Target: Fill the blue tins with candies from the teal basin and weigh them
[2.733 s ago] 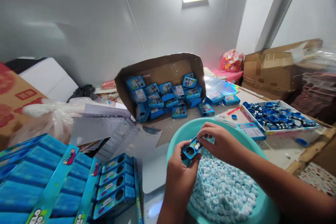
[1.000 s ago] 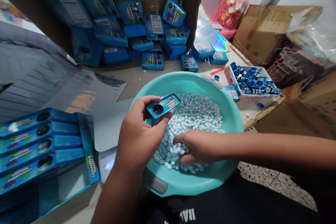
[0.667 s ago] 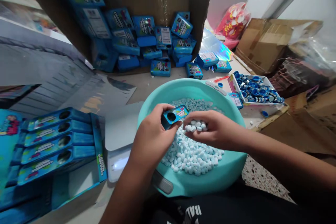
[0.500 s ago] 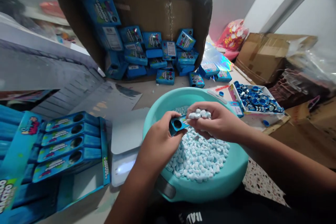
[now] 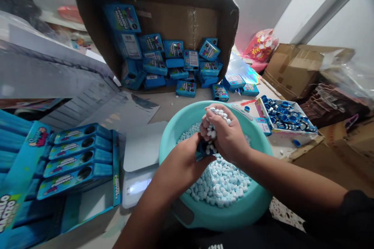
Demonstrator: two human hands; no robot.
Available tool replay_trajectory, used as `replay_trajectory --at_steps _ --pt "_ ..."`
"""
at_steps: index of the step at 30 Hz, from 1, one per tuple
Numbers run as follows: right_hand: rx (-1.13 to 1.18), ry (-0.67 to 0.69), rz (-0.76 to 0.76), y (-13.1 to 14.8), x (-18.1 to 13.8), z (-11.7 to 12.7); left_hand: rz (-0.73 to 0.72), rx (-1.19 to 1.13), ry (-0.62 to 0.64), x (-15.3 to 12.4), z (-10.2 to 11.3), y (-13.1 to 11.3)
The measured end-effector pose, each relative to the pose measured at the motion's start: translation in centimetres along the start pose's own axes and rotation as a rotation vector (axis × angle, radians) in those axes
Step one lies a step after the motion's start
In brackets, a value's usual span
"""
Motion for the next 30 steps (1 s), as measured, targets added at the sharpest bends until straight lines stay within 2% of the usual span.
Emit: replay_trajectory --at_steps 5,15,30 --pt "-0.024 -0.023 -0.041 0.0 -0.2 0.2 0.014 -0.032 0.0 0.1 0.0 -0.1" --pt "0.011 0.035 -0.035 0.2 -0.4 0.0 -0.013 -0.064 -0.031 0.1 0.4 -0.6" --pt "0.11 0.273 0.043 2.0 -0.7 -1.9 0.062 -0.028 -0.111 0.0 1.0 0.6"
Point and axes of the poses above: each hand's wrist, its own x-axis towards the middle knuckle, its own z-axis out of the back of the hand, y = z × x, the point moved 10 cm from there along x, towards the middle knuckle
